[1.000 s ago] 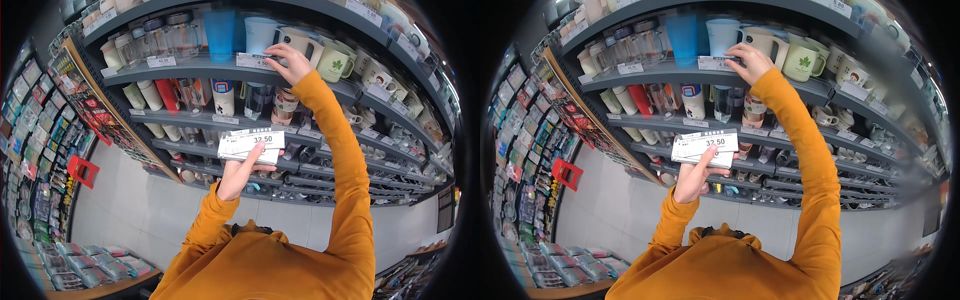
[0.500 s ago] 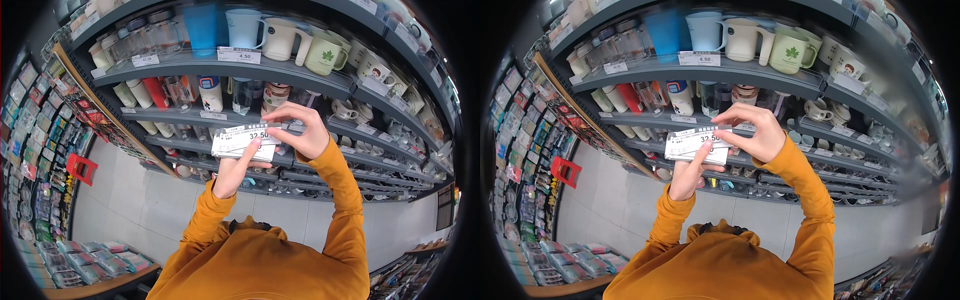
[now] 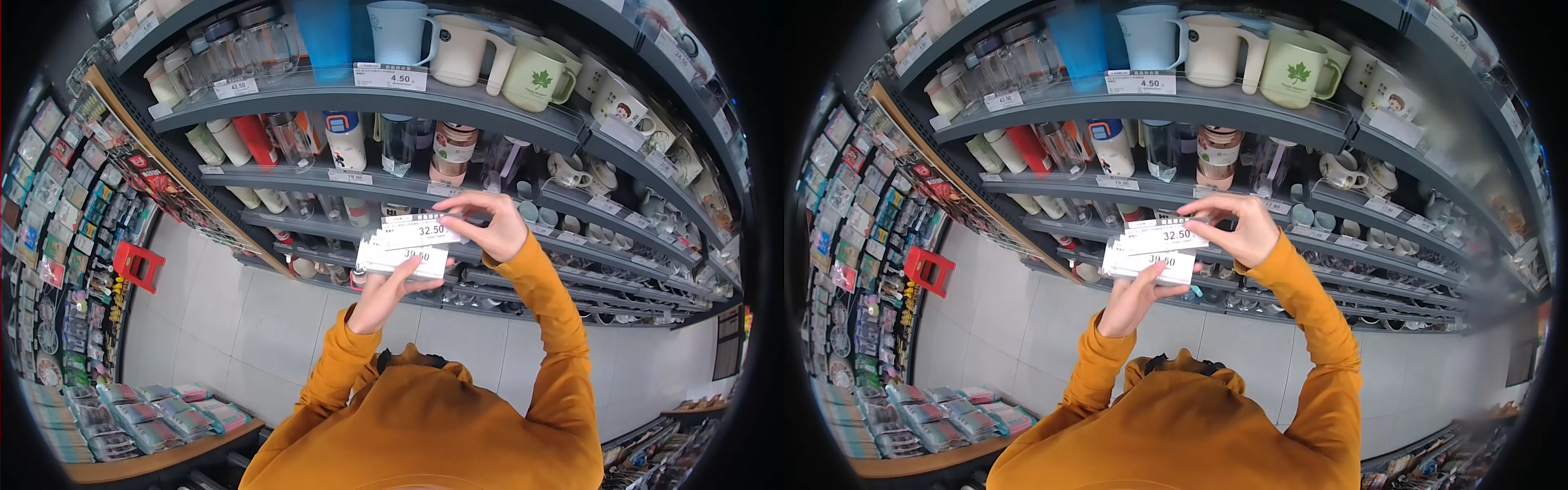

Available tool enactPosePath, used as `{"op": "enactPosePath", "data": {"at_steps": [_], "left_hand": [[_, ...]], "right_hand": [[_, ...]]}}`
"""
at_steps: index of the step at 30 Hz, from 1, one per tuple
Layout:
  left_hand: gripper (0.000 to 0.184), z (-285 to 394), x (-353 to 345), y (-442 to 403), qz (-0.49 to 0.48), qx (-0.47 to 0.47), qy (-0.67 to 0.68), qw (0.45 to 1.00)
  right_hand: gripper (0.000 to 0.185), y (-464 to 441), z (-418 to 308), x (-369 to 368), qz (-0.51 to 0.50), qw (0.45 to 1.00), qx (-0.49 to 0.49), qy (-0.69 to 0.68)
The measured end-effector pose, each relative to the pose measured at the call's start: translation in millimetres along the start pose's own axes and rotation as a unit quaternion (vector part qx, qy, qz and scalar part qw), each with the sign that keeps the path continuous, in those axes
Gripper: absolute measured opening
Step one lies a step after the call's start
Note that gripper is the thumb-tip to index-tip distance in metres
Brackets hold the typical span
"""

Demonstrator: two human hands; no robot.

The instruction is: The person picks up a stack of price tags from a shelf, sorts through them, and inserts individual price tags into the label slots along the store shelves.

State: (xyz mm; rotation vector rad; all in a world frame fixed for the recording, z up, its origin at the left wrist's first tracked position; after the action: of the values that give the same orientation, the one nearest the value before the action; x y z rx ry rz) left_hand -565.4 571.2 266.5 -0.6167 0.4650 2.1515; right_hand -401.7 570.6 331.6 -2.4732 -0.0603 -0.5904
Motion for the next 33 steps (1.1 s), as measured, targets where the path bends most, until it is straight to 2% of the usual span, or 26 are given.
{"op": "enactPosePath", "data": {"at_steps": [3,7,11,12,13,17,19,22,31,33], "left_hand": [[0.038,-26.5,31.0,14.0,0.048,0.034,-0.002,0.998],[0.035,-44.5,64.1,37.2,0.123,0.055,-0.009,0.991],[0.031,-43.0,80.9,51.8,0.153,0.046,-0.009,0.987],[0.031,-40.7,84.1,54.3,0.158,0.040,-0.007,0.987],[0.030,-37.9,87.1,57.0,0.159,0.040,-0.008,0.986],[0.030,-29.6,96.6,69.3,0.160,0.037,-0.016,0.986],[0.030,-25.9,102.6,74.4,0.159,0.034,-0.019,0.986],[0.030,-24.3,110.5,79.8,0.165,0.031,-0.008,0.986],[0.029,-18.8,119.3,78.6,0.164,0.032,0.010,0.986],[0.029,-18.8,118.1,77.1,0.165,0.036,0.008,0.986]], "right_hand": [[0.022,10.0,34.7,-11.2,0.005,0.995,-0.096,-0.029],[0.025,9.3,80.7,-19.4,0.052,0.988,-0.148,-0.001],[0.027,-11.7,119.3,-21.5,0.133,0.987,-0.047,0.082],[0.026,-19.7,121.6,-22.5,0.134,0.985,-0.053,0.093],[0.023,-30.0,112.6,-22.7,0.137,0.979,-0.004,0.149],[0.016,-54.8,143.0,-26.4,0.086,0.956,0.007,0.282],[0.017,-60.7,147.2,-32.9,0.048,0.952,-0.055,0.297],[0.015,-59.3,166.6,-40.8,0.037,0.982,-0.073,0.172],[0.018,-49.8,165.1,-39.9,0.045,0.979,-0.079,0.182],[0.016,-48.2,166.5,-35.1,0.084,0.977,-0.061,0.186]]}}
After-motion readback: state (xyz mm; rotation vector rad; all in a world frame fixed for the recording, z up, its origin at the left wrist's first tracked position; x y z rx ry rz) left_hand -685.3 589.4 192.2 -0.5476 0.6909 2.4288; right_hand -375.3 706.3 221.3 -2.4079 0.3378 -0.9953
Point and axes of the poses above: each hand's wrist, its own y-axis away from the middle knuckle, its own x-axis out of the back of the hand, z = x × y, the point moved 6 cm from there along -y, towards the middle knuckle, and after that the axes turned 11 degrees about x, right-handed, at the moved point
